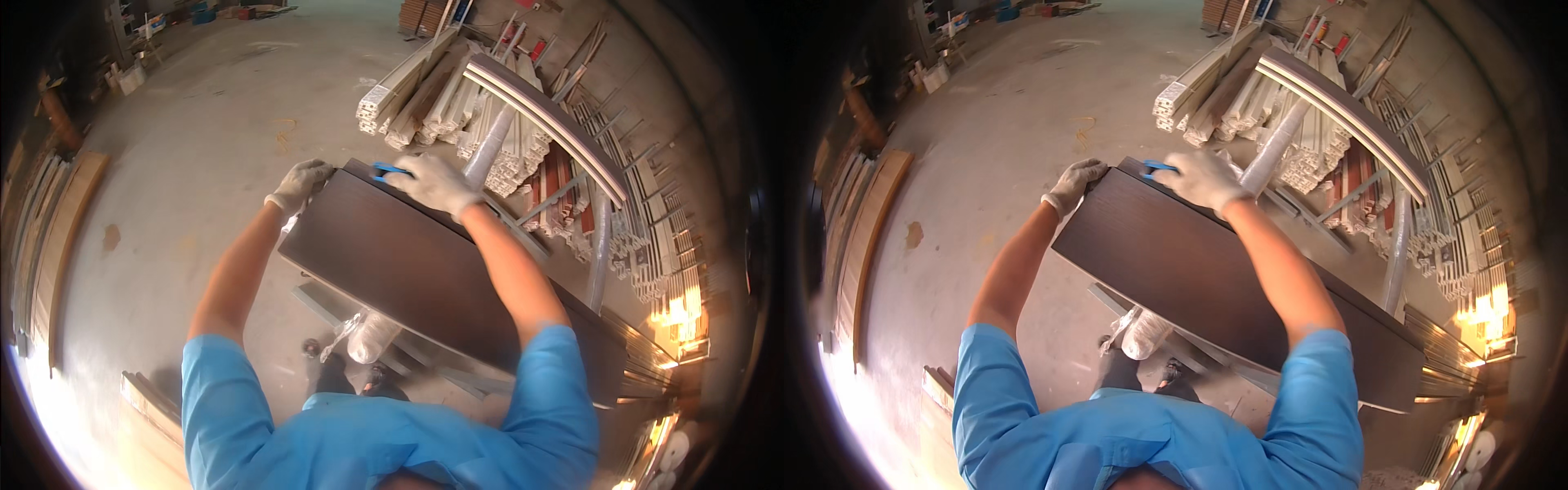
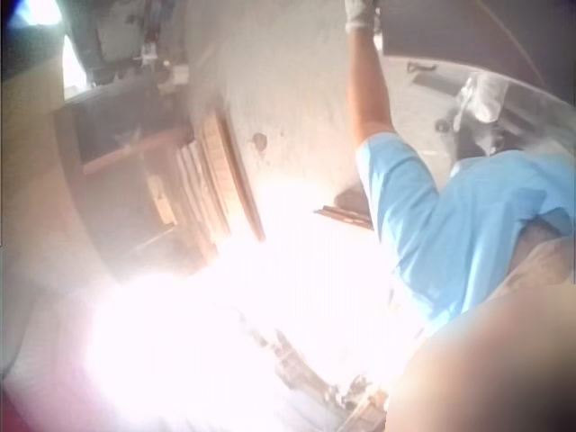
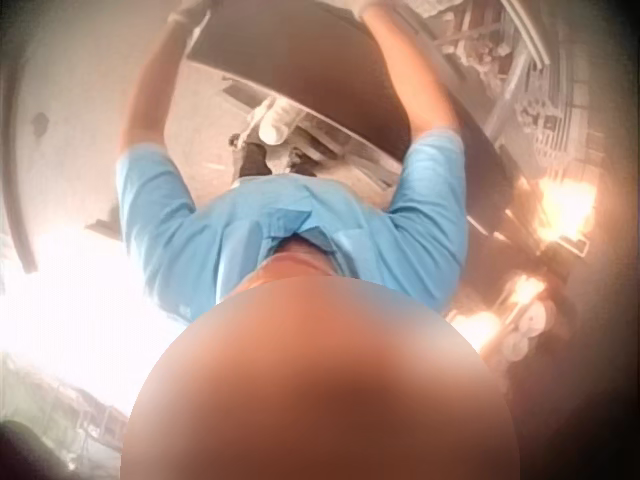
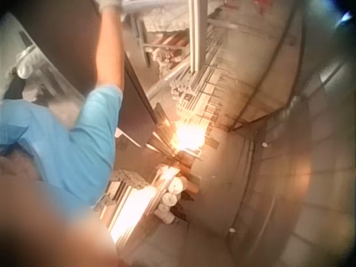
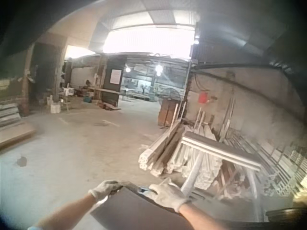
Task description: The person applies sealant along the edges of a large rectangular panel using a handheld caulking gun. They repeatedly reposition the panel and apply sealant to multiple edges, then place the panel on a nearby stack.
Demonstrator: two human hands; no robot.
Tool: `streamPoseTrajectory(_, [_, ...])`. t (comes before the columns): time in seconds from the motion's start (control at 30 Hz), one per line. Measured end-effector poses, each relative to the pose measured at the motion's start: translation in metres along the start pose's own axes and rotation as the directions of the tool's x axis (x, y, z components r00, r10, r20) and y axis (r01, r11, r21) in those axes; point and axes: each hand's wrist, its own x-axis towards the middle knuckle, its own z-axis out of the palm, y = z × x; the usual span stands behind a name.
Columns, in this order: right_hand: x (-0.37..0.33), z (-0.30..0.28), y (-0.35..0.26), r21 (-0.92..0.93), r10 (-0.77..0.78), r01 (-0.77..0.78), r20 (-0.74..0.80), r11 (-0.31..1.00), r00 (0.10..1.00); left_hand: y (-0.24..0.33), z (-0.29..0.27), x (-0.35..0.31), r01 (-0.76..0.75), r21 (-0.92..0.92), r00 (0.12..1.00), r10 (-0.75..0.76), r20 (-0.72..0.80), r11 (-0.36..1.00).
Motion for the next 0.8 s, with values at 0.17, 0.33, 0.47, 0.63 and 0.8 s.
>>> streamPoseTrajectory(0.17, [-0.105,-0.038,-0.005,0.398,0.196,-0.073,-0.278,0.914,0.940,-0.031,-0.041,-0.019,0.105,-0.328,0.978,-0.038,0.204,0.939])
streamPoseTrajectory(0.33, [-0.154,-0.035,-0.091,0.419,0.349,-0.074,-0.632,0.905,0.692,-0.063,-0.073,-0.027,0.014,-0.352,0.935,0.112,0.337,0.936])
streamPoseTrajectory(0.47, [-0.161,-0.018,-0.158,0.724,0.556,0.139,-0.624,0.676,0.549,-0.070,-0.089,-0.024,0.059,-0.395,0.909,0.114,0.402,0.917])
streamPoseTrajectory(0.63, [-0.125,0.014,-0.208,0.809,0.680,0.303,-0.588,0.504,0.439,-0.067,-0.095,-0.026,0.073,-0.477,0.894,0.154,0.420,0.876])
streamPoseTrajectory(0.8, [-0.060,0.100,-0.261,0.877,0.708,0.356,-0.473,0.323,0.524,-0.077,-0.103,-0.049,0.051,-0.582,0.762,0.345,0.548,0.812])
